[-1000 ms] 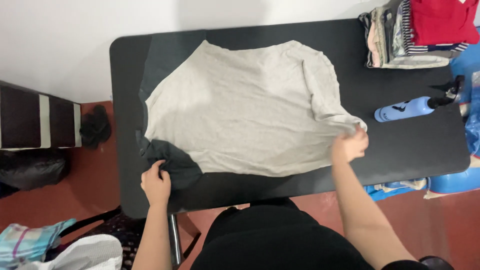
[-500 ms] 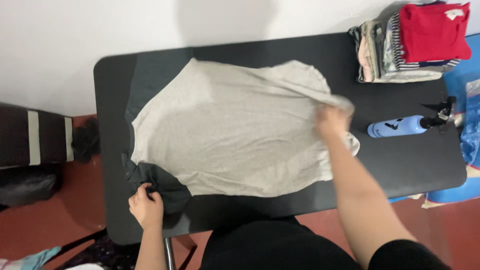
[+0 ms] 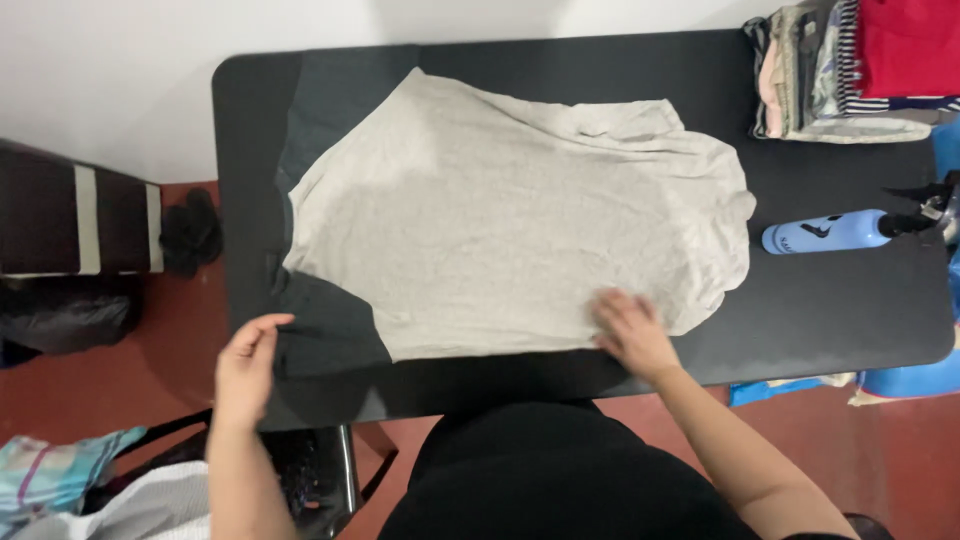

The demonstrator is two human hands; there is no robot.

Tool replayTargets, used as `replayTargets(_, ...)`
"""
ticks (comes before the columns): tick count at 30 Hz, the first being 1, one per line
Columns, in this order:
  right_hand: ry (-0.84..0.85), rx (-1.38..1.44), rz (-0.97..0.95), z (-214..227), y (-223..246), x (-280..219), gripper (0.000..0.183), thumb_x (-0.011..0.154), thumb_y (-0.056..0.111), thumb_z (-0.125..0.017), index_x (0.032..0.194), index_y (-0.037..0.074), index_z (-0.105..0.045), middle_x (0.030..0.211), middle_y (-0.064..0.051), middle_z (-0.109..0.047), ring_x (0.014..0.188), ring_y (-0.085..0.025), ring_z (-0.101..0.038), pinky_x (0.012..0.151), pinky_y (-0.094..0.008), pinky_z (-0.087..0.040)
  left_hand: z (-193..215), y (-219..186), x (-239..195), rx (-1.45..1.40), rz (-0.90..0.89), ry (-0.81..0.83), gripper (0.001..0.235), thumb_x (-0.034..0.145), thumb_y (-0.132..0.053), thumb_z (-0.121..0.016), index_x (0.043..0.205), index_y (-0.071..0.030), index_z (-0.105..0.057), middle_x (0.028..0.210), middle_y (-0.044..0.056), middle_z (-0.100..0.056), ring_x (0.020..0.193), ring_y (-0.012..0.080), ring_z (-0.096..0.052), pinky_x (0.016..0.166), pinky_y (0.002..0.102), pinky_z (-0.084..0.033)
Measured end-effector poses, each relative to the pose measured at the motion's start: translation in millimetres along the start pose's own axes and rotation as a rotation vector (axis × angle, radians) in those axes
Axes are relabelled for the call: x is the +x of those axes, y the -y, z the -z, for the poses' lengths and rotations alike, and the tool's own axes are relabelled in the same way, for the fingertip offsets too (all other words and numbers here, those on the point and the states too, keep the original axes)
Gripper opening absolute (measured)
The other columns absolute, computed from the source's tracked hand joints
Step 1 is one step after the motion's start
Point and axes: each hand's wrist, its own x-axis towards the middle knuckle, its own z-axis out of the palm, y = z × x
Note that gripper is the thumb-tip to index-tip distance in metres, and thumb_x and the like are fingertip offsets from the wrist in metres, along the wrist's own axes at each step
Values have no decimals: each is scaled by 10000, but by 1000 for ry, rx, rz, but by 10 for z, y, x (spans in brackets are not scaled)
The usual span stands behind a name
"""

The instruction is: Folding a t-shirt on a table.

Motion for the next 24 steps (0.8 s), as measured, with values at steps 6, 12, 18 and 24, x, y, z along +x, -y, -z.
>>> replayTargets(6, -55, -107, -42, 98, -468, -312, 544, 966, 428, -597, 1443, 176, -521, 1491, -127, -540, 1387, -311, -525, 1083, -466, -450, 433, -748, -82, -145, 179, 66, 204, 1051, -177, -547, 1166, -154, -715, 884, -28, -537, 746, 70, -425, 659, 230, -281)
replayTargets(12, 95, 79, -210, -23, -908, -459, 404, 805, 60, -648, 1205, 120, -644, 1372, -135, -579, 1316, -359, -534, 1090, -503, -455, 649, -1045, -52, 29, 227, 158, 247, 1059, -187, -510, 1117, -158, -748, 858, -37, -505, 733, 87, -403, 663, 255, -249)
replayTargets(18, 204, 847, -799, 435, -1518, 98, 461, 823, -43, -458, 1152, 154, -714, 1050, -3, -679, 951, -137, -571, 857, -260, -396, 552, -1032, 409, 29, 380, 401, 280, 995, -288, -547, 1146, -171, -752, 1202, -57, -702, 724, 91, -448, 547, 268, -302)
replayTargets(24, 161, 680, -893, 52, -2182, 584, 320, 970, 320, -679, 1275, 225, -699, 1189, -152, -716, 1193, -360, -641, 1016, -547, -453, -240, -25, 1826, -636, 260, 2, 390, 1092, -285, -556, 1450, -167, -457, 1346, 164, -518, 1184, 323, -465, 947, 438, -361)
